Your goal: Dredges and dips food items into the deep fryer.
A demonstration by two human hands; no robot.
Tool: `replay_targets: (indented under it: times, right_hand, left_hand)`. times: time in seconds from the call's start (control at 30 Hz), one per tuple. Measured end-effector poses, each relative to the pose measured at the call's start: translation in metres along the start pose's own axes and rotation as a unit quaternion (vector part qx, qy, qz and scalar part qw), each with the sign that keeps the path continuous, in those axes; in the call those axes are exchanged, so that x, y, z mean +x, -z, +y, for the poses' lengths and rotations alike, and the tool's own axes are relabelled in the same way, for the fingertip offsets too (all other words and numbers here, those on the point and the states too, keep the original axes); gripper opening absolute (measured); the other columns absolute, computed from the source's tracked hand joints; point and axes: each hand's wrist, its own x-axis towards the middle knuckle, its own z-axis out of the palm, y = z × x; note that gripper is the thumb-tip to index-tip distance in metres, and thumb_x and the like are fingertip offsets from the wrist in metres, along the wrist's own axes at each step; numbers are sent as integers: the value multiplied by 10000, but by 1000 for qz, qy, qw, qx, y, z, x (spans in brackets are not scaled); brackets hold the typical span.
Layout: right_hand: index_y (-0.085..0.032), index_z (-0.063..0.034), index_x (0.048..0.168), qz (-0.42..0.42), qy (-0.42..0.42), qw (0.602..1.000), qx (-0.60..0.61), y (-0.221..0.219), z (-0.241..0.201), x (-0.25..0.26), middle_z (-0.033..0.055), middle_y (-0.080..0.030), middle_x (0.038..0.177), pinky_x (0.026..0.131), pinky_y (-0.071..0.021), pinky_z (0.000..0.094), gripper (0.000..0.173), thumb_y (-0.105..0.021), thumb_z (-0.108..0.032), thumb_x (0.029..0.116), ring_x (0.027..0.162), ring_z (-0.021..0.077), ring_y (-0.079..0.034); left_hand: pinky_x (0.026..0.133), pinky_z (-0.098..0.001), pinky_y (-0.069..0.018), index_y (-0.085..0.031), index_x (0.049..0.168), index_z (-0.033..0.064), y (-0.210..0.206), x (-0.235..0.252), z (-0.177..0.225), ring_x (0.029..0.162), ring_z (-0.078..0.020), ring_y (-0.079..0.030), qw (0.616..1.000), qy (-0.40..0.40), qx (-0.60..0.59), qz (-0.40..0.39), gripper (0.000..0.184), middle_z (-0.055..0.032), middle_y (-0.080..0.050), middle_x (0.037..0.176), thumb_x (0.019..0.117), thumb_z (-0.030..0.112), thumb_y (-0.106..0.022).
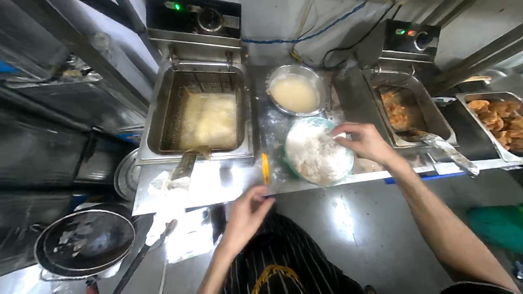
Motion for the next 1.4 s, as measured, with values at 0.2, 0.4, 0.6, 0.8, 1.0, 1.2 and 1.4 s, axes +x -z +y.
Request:
replay_targets:
  times: [0.2,0.4,0.6,0.8,1.0,1.2,1.4]
  right_hand:
    - [-766,-61,999,1,57,997,44,30,-21,2,39,-745,1092,921,-572,271,173,-647,-40,876,1021,73,-692]
    - [-770,-66,997,15,79,995,60,46,-37,12,27,-741,1099,914,-571,234,168,-663,-36,872,1016,53,-686]
    - [-755,-39,1044,6,18,995,94,56,-4,-8,48,-733,1112,796,-596,228,179,-677,-21,883,878,49,-690]
    - [-730,-24,1070,73,-54,978,186,21,22,-29,29,-727,1092,639,-563,174,224,-672,41,863,702,7,-637]
    - [-726,-42,1077,90,-104,968,208,11,16,-22,-24,-708,879,593,-498,140,203,-672,44,901,634,-23,-571]
    - [-744,-29,1042,49,-29,986,160,31,2,3,29,-728,1068,632,-553,161,174,-683,-22,878,710,-10,-636]
    - [-766,-75,1032,-26,91,995,-16,59,-60,53,42,-732,1110,783,-618,283,168,-686,-67,885,885,90,-708]
  left_hand:
    - [1117,-536,-446,-427,1521,12,-50,133,84,1356,-348,-521,985,-147,20,-85,837,-220,-487,1510,866,355,-821]
    - [881,-459,-593,-553,1383,-4,-80,175,101,999,-292,-704,974,-120,-94,-170,486,-227,-656,1219,959,167,-719]
    - [729,-378,-550,-612,1272,13,-62,136,107,796,-214,-640,973,-124,-135,-137,286,-164,-674,981,1047,183,-560]
    - [779,-367,-559,-621,1265,15,-70,142,92,855,-181,-653,976,-69,-169,-117,295,-147,-681,1063,1058,212,-550]
    - [858,-401,-606,-543,1316,-65,-100,166,64,937,-219,-699,964,-43,-222,-139,443,-194,-662,1129,971,167,-698]
    - [828,-466,-580,-424,1499,43,-80,137,81,950,-320,-683,976,12,-174,-131,589,-236,-631,1274,989,188,-680]
    - [845,-435,-600,-549,1401,39,-54,105,68,973,-245,-713,990,-29,-127,-52,419,-134,-702,1195,1030,217,-624]
